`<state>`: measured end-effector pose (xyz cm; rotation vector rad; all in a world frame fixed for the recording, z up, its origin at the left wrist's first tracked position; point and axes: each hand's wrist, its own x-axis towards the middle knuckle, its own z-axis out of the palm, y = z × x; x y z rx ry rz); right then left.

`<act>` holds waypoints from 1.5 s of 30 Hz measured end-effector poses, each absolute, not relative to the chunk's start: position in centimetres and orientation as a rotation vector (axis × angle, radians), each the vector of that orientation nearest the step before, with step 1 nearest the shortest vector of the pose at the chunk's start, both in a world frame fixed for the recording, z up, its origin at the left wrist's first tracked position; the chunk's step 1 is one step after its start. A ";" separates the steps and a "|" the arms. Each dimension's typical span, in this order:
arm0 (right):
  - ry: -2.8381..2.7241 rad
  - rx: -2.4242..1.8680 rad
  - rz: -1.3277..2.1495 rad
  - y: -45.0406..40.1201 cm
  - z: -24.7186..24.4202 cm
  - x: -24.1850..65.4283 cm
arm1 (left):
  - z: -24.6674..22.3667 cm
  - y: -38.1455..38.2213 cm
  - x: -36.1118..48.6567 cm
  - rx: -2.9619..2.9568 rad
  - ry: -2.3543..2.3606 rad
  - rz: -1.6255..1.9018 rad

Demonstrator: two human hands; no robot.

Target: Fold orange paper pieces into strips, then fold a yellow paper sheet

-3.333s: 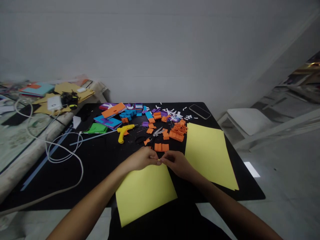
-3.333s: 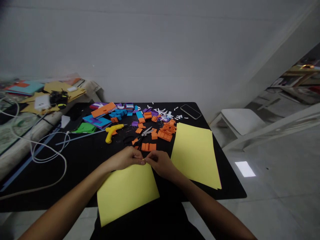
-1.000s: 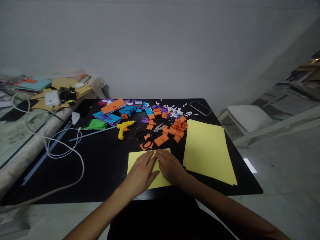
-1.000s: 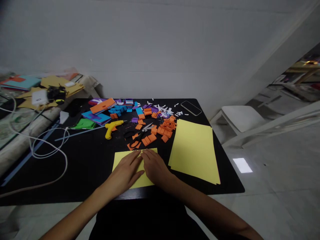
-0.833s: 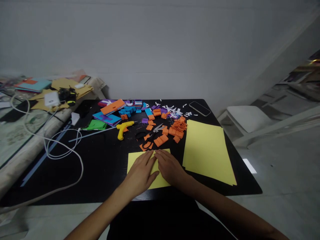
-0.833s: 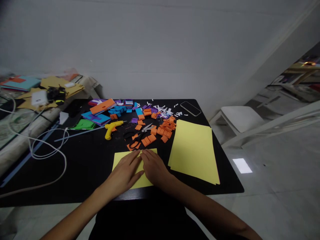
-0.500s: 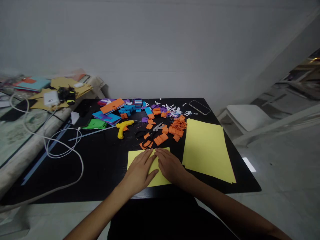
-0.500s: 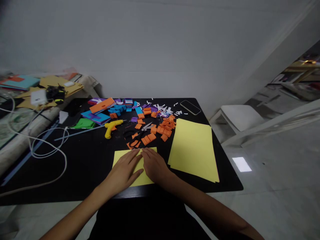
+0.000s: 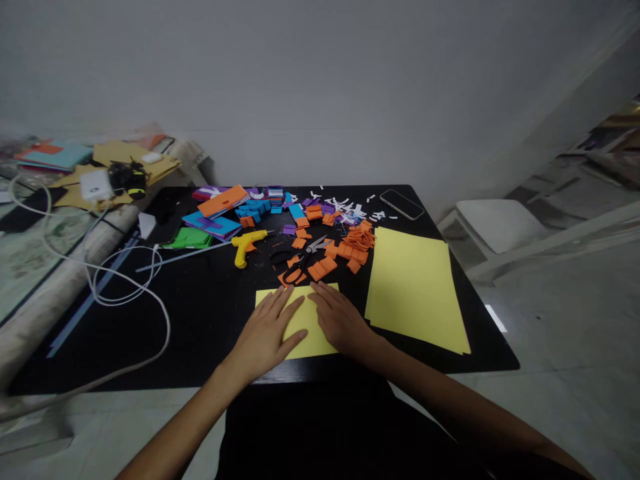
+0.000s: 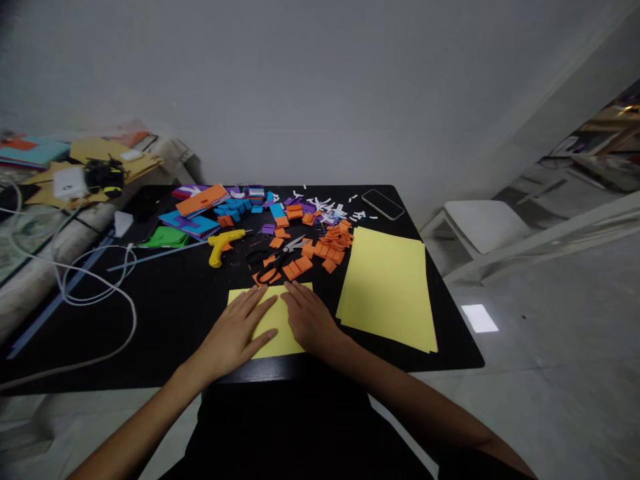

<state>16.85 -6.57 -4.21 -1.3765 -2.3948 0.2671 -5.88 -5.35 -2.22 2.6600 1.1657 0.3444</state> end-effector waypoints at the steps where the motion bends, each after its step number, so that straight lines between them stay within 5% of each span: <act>1: -2.411 -1.378 0.267 -6.6 -4.2 16.8 | -2.2 -5.3 -6.0 2.661 1.172 0.335; 45: -2.444 -1.459 0.226 -6.9 -2.9 15.0 | -2.5 -5.4 -7.9 2.660 1.371 0.441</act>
